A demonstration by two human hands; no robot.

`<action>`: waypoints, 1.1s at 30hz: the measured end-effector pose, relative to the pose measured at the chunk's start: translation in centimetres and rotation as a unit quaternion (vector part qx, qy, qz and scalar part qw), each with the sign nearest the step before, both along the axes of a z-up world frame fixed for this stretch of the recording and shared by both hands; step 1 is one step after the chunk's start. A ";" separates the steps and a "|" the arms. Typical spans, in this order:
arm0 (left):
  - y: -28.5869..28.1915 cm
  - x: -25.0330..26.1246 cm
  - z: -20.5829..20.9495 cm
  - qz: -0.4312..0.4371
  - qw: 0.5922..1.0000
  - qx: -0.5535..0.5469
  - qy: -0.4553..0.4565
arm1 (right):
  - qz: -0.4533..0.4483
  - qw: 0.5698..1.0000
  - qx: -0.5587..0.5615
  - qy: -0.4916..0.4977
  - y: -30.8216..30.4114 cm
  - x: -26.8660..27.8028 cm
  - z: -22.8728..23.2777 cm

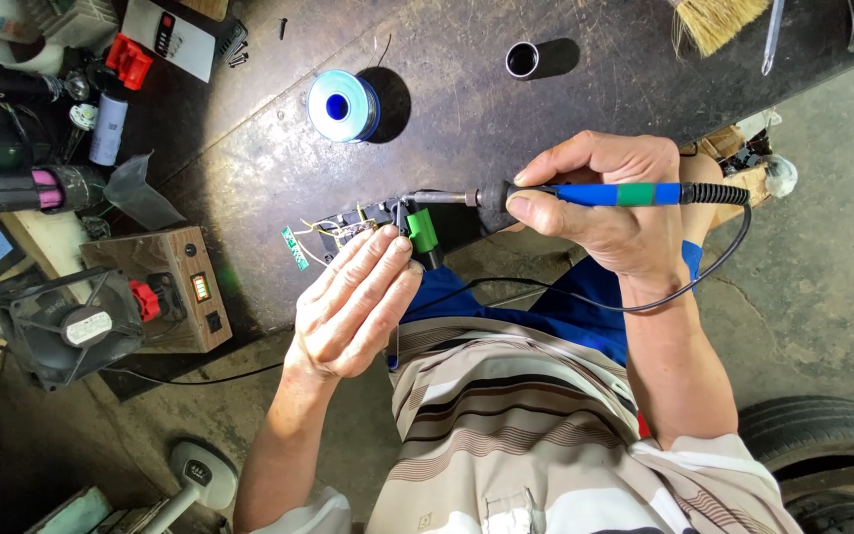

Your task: The person holds a small electronic device with a circuit board and uses a soldering iron and tweezers to solder wires and components. They manipulate the device and wires while applying heat and solder to various connection points.

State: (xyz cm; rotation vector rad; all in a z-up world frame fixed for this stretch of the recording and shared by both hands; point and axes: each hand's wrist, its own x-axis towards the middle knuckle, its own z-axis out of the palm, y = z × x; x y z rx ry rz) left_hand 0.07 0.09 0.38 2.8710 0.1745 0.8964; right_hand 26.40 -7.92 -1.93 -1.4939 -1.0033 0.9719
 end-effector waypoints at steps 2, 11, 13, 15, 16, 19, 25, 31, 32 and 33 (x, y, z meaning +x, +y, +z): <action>0.0 0.0 -0.1 -0.001 1.000 0.003 -0.003 | 0.000 1.000 -0.004 0.000 0.0 0.0 0.1; 0.1 0.2 0.1 0.001 1.000 0.002 -0.004 | -0.002 1.000 -0.009 0.008 -0.2 0.0 -0.1; 0.1 0.2 0.2 -0.002 1.000 0.000 -0.008 | -0.010 0.999 -0.012 -0.042 -0.2 0.2 -0.2; 0.1 0.1 0.1 -0.002 1.000 0.000 -0.006 | -0.012 0.997 -0.018 -0.072 -0.3 0.1 0.2; 0.1 0.1 0.1 -0.002 1.000 0.000 -0.005 | -0.015 0.994 -0.024 -0.102 -0.3 0.1 0.4; 0.1 0.0 0.1 -0.001 1.000 -0.001 -0.002 | -0.006 0.999 -0.011 -0.045 -0.3 0.1 0.0; 0.0 0.1 0.3 0.000 1.000 -0.011 0.000 | -0.012 1.000 0.007 -0.001 -0.4 0.0 -0.9; 0.0 0.2 0.4 0.001 1.000 -0.005 0.001 | -0.030 0.999 0.005 -0.020 -0.4 0.0 -0.7; 0.0 0.2 0.4 0.000 1.000 -0.004 0.001 | -0.031 0.999 0.006 -0.021 -0.5 0.0 -0.7; 0.0 0.3 0.5 0.002 1.000 -0.003 0.000 | -0.040 0.999 0.002 -0.006 -0.5 0.0 -0.7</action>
